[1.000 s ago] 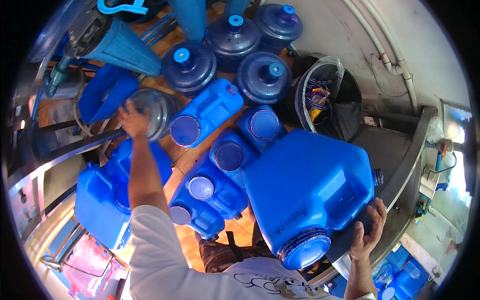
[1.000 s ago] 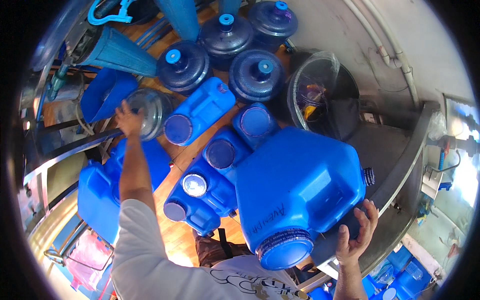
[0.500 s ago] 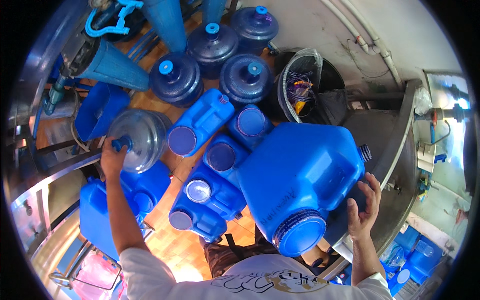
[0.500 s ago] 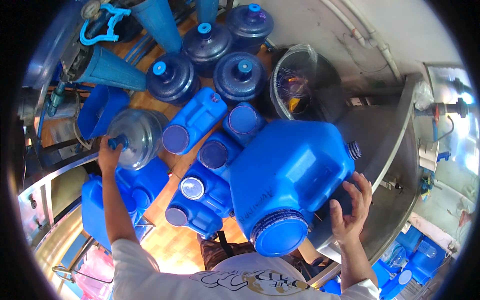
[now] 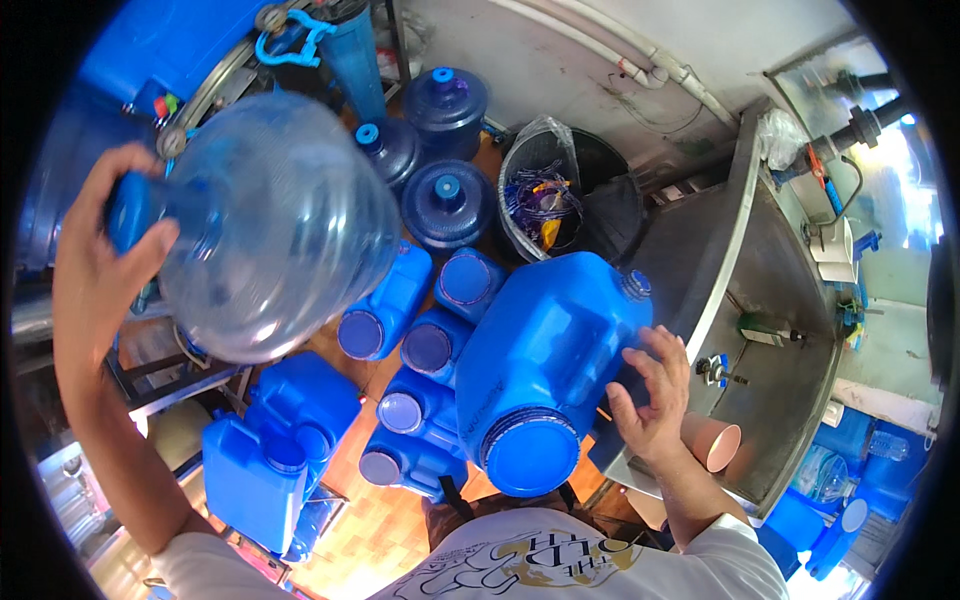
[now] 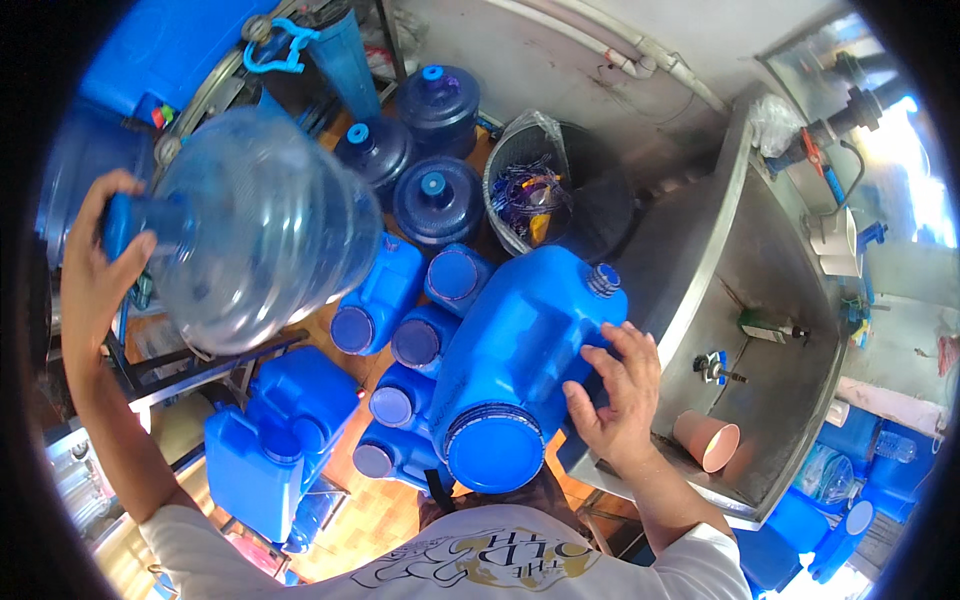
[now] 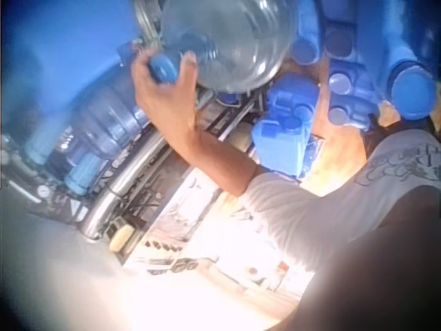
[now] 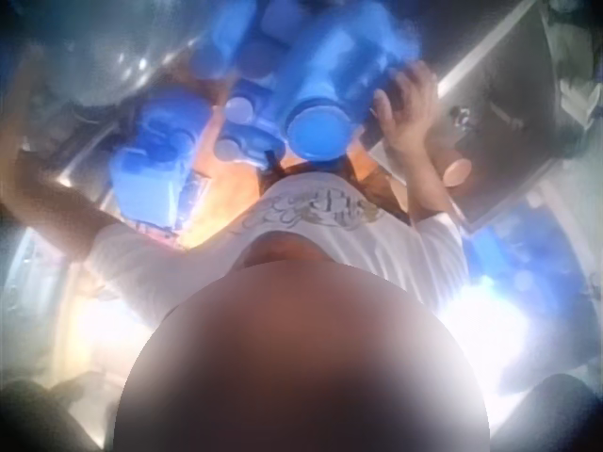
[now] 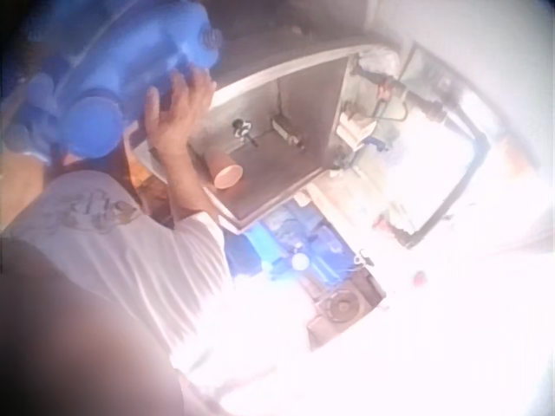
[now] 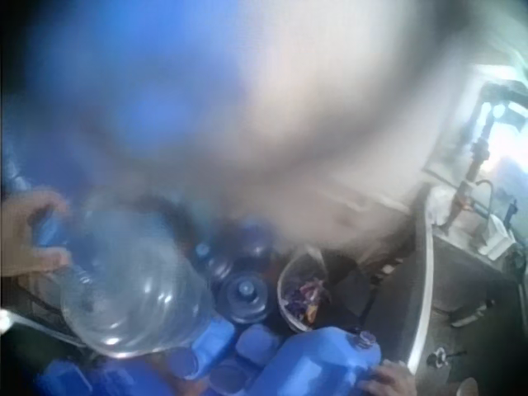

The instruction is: The person moves and stacks multiple blue plastic water containers and large water bottles in a storage area. They pick up containers from the floor and a chair, carry them to different locations, and arrange them in groups or on shelves.

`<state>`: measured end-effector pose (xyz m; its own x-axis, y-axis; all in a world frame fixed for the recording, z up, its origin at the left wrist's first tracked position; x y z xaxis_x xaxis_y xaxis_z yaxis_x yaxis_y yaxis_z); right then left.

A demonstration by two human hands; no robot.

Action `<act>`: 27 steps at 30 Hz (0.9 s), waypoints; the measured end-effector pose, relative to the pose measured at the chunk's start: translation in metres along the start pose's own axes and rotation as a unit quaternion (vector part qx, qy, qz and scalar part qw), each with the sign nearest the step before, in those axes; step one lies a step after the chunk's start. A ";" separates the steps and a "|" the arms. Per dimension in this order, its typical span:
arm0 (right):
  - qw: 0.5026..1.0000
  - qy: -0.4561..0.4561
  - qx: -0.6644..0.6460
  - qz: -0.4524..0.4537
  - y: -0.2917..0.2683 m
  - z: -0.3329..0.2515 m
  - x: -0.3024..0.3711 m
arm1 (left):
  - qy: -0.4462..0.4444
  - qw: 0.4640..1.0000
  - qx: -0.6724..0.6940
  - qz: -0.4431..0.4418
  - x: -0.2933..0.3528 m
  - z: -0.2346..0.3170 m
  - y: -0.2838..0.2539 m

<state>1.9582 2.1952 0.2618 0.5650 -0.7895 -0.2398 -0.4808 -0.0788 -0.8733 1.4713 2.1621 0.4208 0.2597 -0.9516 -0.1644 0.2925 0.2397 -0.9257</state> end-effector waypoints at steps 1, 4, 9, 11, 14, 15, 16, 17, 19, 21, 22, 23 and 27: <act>1.000 -0.001 -0.006 0.005 -0.001 0.000 0.000 | 0.058 0.998 0.009 0.026 -0.023 0.015 0.010; 1.000 0.007 -0.018 0.015 -0.004 0.003 -0.001 | 0.112 0.992 0.003 0.057 -0.090 0.041 0.053; 0.999 0.022 -0.032 0.008 -0.006 0.009 -0.001 | 0.093 0.993 0.026 0.067 -0.186 0.075 0.133; 0.999 0.030 -0.039 0.003 -0.007 0.012 -0.001 | 0.084 0.993 -0.003 0.082 -0.218 0.086 0.163; 0.998 0.035 -0.048 0.000 -0.006 0.014 -0.001 | 0.114 0.988 -0.006 0.103 -0.259 0.106 0.209; 0.998 0.037 -0.051 -0.001 -0.006 0.015 -0.001 | 0.124 0.986 -0.007 0.107 -0.271 0.112 0.221; 0.998 0.040 -0.056 -0.003 -0.006 0.016 -0.001 | 0.130 0.985 -0.016 0.112 -0.283 0.119 0.234; 0.997 0.041 -0.060 -0.003 -0.006 0.016 -0.001 | 0.131 0.984 -0.028 0.114 -0.295 0.125 0.245; 0.997 0.043 -0.067 -0.004 -0.006 0.018 0.000 | 0.125 0.986 -0.037 0.103 -0.318 0.134 0.265; 0.996 0.043 -0.072 -0.008 -0.005 0.019 0.000 | 0.114 0.991 -0.028 0.070 -0.335 0.141 0.286; 0.996 0.042 -0.078 -0.005 -0.006 0.020 0.001 | 0.107 0.993 -0.025 0.040 -0.339 0.141 0.296; 0.996 0.040 -0.076 -0.003 -0.006 0.020 0.000 | 0.100 0.995 -0.022 0.012 -0.341 0.141 0.307; 0.995 0.048 -0.084 -0.006 -0.006 0.022 0.001 | 0.097 0.994 -0.035 0.041 -0.339 0.138 0.312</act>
<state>1.9764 2.2086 0.2579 0.5085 -0.8419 -0.1803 -0.5842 -0.1835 -0.7906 1.6015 2.5862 0.2352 0.0948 -0.9503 -0.2964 0.2120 0.3102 -0.9267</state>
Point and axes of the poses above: each hand's wrist, its own x-axis away from the middle knuckle, its own y-axis out of the palm, z = x × y, the point moved 7 cm from there along -x, towards the middle knuckle, and after that the axes turned 4 degrees about -y, right-handed, at the moved point
